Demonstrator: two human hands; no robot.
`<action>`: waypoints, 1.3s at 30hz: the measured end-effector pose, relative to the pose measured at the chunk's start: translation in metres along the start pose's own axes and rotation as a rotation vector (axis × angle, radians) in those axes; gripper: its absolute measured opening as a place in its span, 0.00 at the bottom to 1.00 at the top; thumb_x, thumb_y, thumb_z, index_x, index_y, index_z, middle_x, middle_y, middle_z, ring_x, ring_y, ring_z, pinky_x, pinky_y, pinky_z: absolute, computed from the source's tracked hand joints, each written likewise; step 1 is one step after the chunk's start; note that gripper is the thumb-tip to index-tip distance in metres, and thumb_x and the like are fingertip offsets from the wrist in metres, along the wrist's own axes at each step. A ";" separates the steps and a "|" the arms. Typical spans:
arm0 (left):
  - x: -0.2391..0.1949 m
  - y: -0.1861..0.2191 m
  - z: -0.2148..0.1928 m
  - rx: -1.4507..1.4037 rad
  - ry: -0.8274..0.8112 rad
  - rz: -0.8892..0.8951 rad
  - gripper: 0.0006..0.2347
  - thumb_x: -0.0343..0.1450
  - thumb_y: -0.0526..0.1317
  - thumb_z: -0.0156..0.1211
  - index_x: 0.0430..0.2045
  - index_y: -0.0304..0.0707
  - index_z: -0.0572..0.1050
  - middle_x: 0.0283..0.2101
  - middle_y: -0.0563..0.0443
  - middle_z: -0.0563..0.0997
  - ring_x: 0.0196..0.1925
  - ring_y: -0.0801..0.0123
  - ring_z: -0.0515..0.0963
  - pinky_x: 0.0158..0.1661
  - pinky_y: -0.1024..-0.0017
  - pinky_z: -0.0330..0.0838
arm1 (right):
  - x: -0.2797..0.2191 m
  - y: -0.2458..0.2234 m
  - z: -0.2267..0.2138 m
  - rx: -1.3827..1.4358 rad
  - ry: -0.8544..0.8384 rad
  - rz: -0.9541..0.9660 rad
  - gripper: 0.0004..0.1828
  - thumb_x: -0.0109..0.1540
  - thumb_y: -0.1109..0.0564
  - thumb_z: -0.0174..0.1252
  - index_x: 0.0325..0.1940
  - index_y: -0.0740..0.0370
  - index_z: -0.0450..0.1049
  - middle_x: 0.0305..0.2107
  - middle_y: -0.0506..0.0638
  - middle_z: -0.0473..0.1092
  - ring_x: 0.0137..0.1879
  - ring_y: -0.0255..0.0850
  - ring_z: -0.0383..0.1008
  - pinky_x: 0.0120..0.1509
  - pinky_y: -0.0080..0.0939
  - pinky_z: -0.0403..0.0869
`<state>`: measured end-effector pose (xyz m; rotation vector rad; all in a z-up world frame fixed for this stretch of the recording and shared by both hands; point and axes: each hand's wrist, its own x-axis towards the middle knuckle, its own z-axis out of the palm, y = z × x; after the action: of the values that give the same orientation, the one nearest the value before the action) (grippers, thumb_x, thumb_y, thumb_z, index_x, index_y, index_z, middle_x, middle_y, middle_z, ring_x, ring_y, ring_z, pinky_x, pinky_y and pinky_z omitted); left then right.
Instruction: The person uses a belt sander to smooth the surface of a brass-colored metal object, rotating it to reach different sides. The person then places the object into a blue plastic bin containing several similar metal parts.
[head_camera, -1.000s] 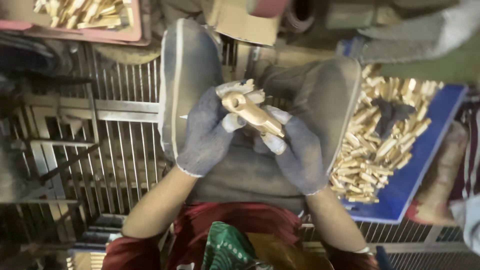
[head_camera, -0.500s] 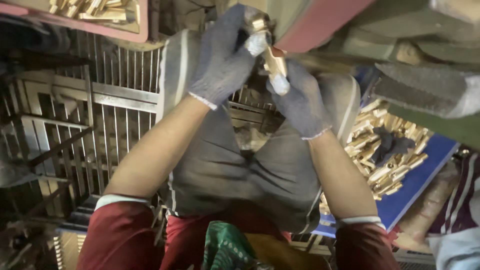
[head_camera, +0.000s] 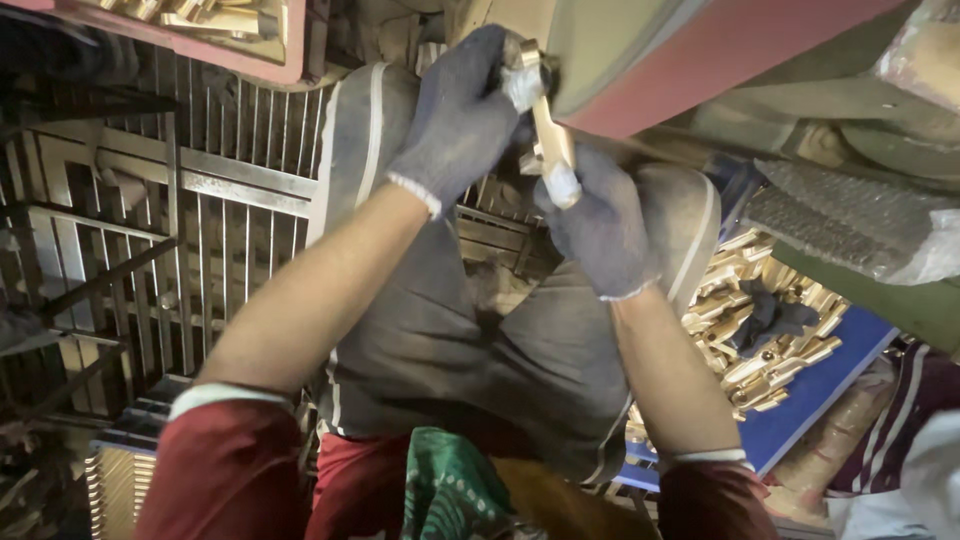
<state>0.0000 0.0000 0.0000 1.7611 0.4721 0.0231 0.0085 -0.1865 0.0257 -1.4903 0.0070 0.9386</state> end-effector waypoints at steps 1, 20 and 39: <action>-0.006 -0.003 -0.001 0.029 0.018 0.132 0.14 0.74 0.46 0.63 0.39 0.31 0.75 0.32 0.45 0.79 0.33 0.65 0.81 0.36 0.66 0.78 | -0.008 -0.001 0.000 -0.091 0.007 -0.081 0.10 0.69 0.55 0.52 0.50 0.63 0.74 0.27 0.39 0.64 0.28 0.25 0.59 0.29 0.27 0.57; -0.025 0.021 -0.005 -0.258 -0.088 -0.445 0.08 0.74 0.39 0.58 0.33 0.31 0.74 0.25 0.46 0.82 0.22 0.70 0.81 0.23 0.70 0.75 | -0.022 -0.010 -0.016 -0.823 -0.092 -0.711 0.19 0.79 0.47 0.48 0.55 0.66 0.75 0.38 0.47 0.76 0.42 0.28 0.73 0.47 0.35 0.71; -0.199 0.056 -0.055 -0.722 -0.635 0.266 0.17 0.87 0.46 0.44 0.65 0.31 0.66 0.55 0.42 0.81 0.57 0.64 0.84 0.60 0.70 0.81 | -0.243 0.039 0.089 -0.785 0.342 -0.500 0.42 0.56 0.48 0.73 0.67 0.69 0.62 0.43 0.55 0.77 0.43 0.41 0.82 0.47 0.38 0.79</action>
<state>-0.1800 -0.0225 0.1130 1.0221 -0.2256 -0.1571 -0.2202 -0.2455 0.1381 -2.2185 -0.5134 0.2581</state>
